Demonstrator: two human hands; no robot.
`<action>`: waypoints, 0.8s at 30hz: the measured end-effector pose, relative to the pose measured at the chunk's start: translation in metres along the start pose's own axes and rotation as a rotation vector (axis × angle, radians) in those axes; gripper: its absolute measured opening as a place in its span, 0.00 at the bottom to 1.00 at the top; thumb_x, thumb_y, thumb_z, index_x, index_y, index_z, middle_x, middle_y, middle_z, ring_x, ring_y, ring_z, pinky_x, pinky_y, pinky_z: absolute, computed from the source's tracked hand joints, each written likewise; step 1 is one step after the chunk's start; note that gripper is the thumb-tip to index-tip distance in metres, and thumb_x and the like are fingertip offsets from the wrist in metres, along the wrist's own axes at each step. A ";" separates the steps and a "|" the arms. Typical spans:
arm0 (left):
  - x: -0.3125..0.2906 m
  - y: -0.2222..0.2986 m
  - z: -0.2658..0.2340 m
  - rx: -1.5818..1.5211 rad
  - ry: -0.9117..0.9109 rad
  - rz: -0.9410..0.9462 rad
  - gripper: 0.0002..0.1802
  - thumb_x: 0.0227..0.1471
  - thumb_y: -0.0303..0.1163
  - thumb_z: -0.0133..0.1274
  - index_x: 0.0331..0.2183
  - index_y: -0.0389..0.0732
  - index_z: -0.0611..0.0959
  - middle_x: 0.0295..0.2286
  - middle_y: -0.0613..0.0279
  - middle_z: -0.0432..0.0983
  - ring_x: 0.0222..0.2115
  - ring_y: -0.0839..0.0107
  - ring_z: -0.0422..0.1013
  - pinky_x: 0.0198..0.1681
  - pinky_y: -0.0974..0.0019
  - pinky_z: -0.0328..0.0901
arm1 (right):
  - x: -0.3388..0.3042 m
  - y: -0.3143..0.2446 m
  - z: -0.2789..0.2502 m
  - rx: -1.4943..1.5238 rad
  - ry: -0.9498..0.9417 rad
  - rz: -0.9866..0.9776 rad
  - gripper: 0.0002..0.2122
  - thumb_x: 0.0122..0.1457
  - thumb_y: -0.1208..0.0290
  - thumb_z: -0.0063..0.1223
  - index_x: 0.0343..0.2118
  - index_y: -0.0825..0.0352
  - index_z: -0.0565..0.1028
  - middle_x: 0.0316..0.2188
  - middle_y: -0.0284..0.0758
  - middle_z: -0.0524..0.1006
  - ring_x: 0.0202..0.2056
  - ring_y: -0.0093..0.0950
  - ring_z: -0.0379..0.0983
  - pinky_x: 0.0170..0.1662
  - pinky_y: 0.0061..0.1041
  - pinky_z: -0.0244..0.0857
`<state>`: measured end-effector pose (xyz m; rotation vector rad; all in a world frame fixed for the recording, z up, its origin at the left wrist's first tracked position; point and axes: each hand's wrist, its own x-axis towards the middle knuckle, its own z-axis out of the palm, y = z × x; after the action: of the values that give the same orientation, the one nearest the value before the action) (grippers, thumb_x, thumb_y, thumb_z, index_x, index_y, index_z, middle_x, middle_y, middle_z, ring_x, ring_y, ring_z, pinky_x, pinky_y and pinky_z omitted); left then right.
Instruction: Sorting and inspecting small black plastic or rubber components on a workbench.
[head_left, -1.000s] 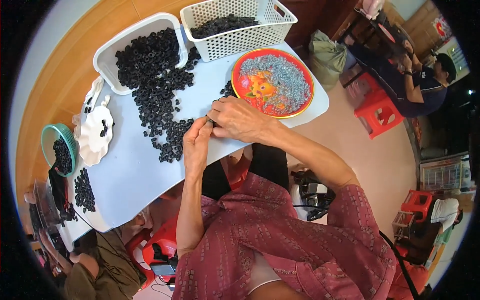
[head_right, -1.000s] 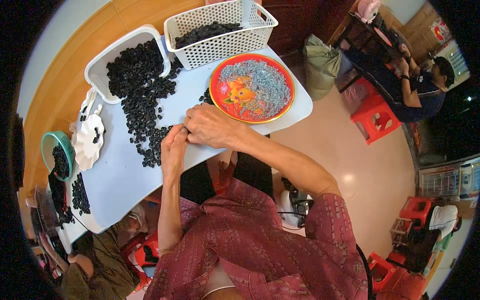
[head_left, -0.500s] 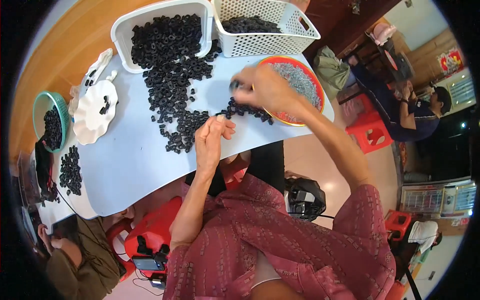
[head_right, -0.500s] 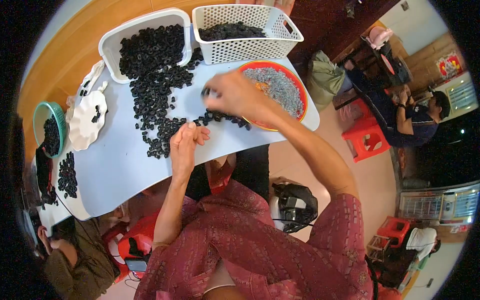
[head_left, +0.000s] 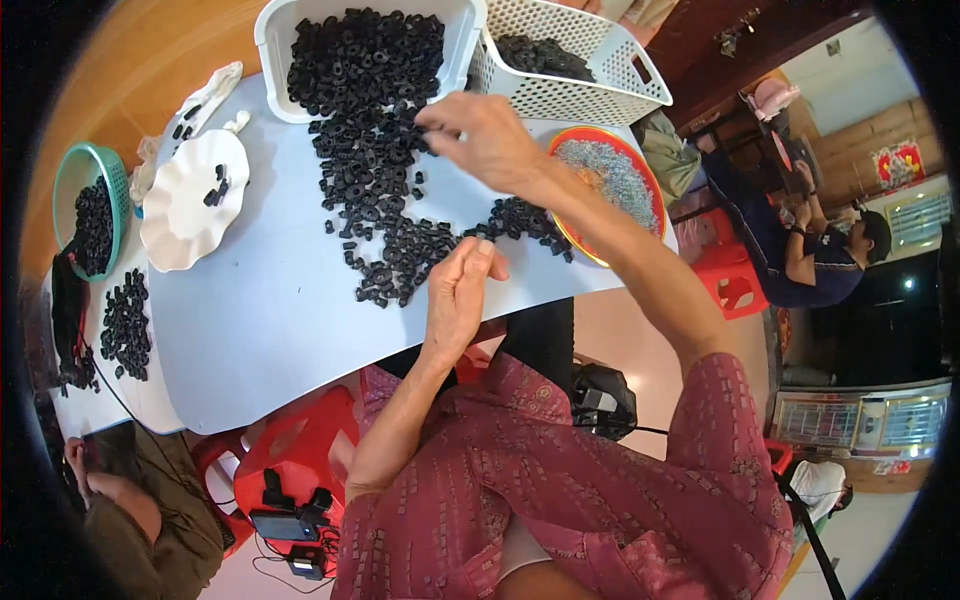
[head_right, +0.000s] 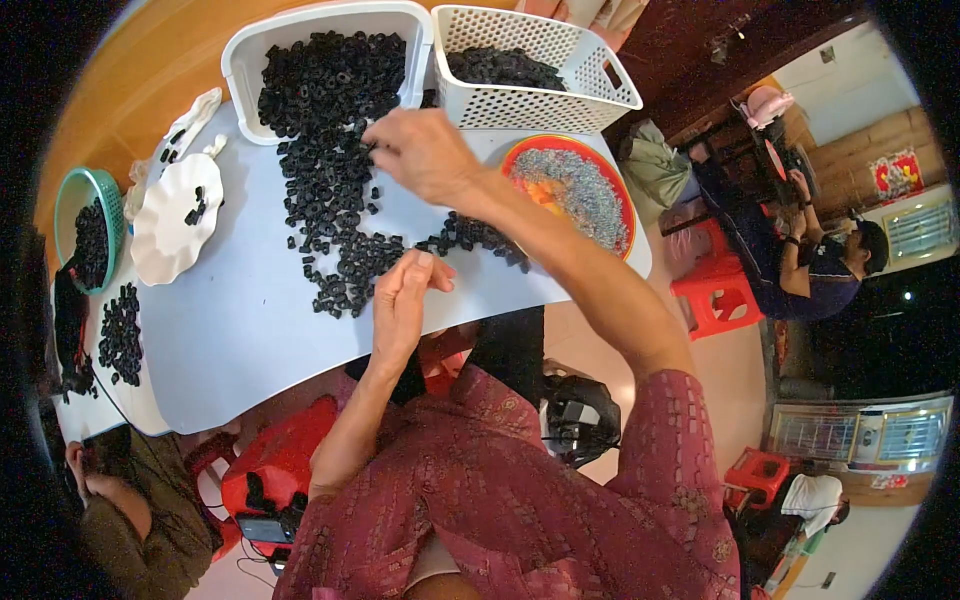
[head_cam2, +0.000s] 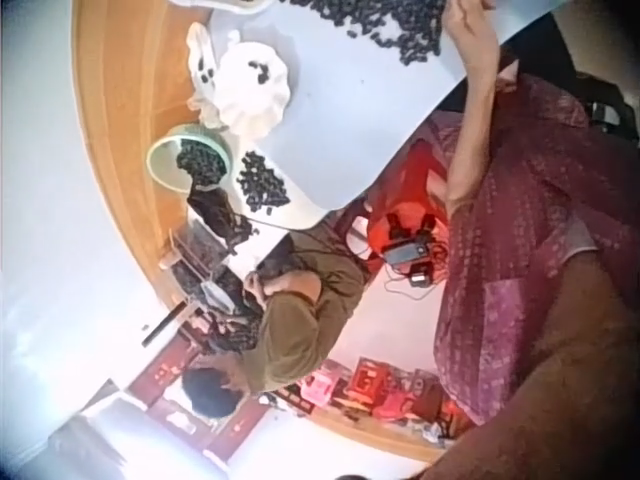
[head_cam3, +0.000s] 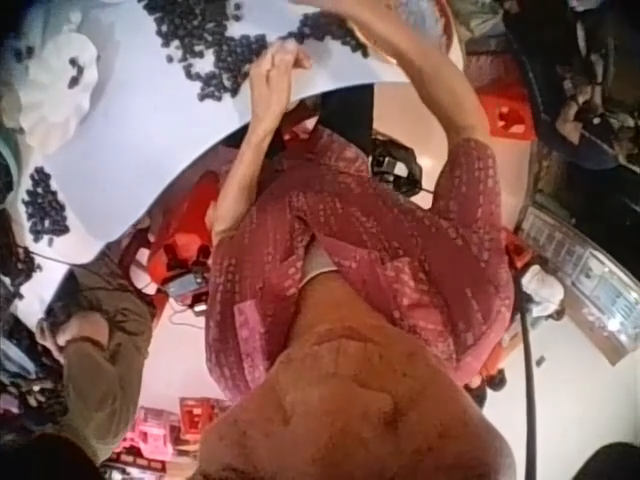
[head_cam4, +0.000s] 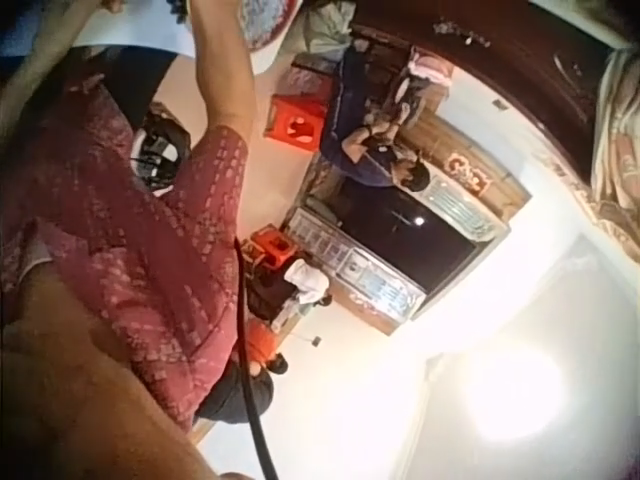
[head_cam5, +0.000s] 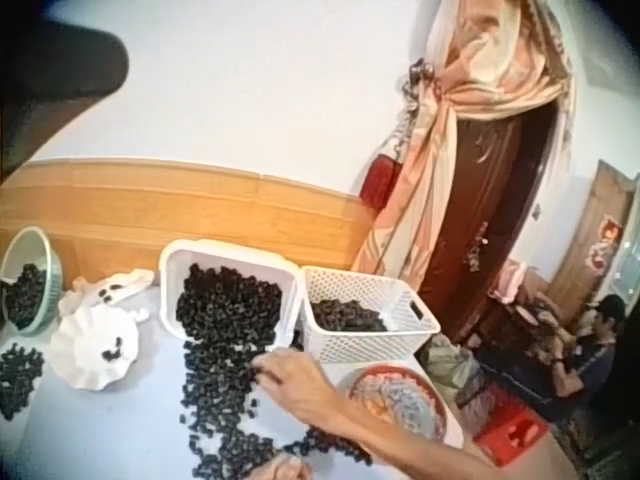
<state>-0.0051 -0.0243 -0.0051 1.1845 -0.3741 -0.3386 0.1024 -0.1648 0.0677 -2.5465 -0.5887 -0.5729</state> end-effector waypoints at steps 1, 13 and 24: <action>0.001 0.001 0.000 -0.003 -0.001 -0.005 0.20 0.60 0.38 0.41 0.23 0.34 0.74 0.20 0.65 0.71 0.25 0.77 0.65 0.32 0.73 0.60 | 0.003 -0.002 0.012 0.025 -0.038 0.013 0.09 0.47 0.76 0.58 0.33 0.68 0.77 0.28 0.40 0.77 0.27 0.33 0.77 0.33 0.27 0.70; 0.001 0.006 -0.001 -0.004 -0.041 -0.062 0.13 0.60 0.35 0.42 0.31 0.36 0.75 0.21 0.68 0.70 0.20 0.84 0.58 0.23 0.76 0.55 | -0.019 -0.011 0.026 0.223 -0.129 0.303 0.12 0.49 0.75 0.54 0.38 0.69 0.75 0.26 0.41 0.79 0.27 0.31 0.76 0.33 0.27 0.70; 0.003 0.004 0.003 -0.092 0.049 -0.061 0.14 0.59 0.34 0.44 0.43 0.34 0.71 0.29 0.61 0.73 0.30 0.76 0.68 0.38 0.71 0.63 | -0.091 -0.045 -0.022 0.677 0.026 0.796 0.08 0.55 0.77 0.53 0.37 0.72 0.73 0.30 0.29 0.76 0.32 0.14 0.70 0.35 0.14 0.66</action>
<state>-0.0037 -0.0261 0.0000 1.1134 -0.2772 -0.3755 -0.0009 -0.1675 0.0562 -1.8844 0.2383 -0.0818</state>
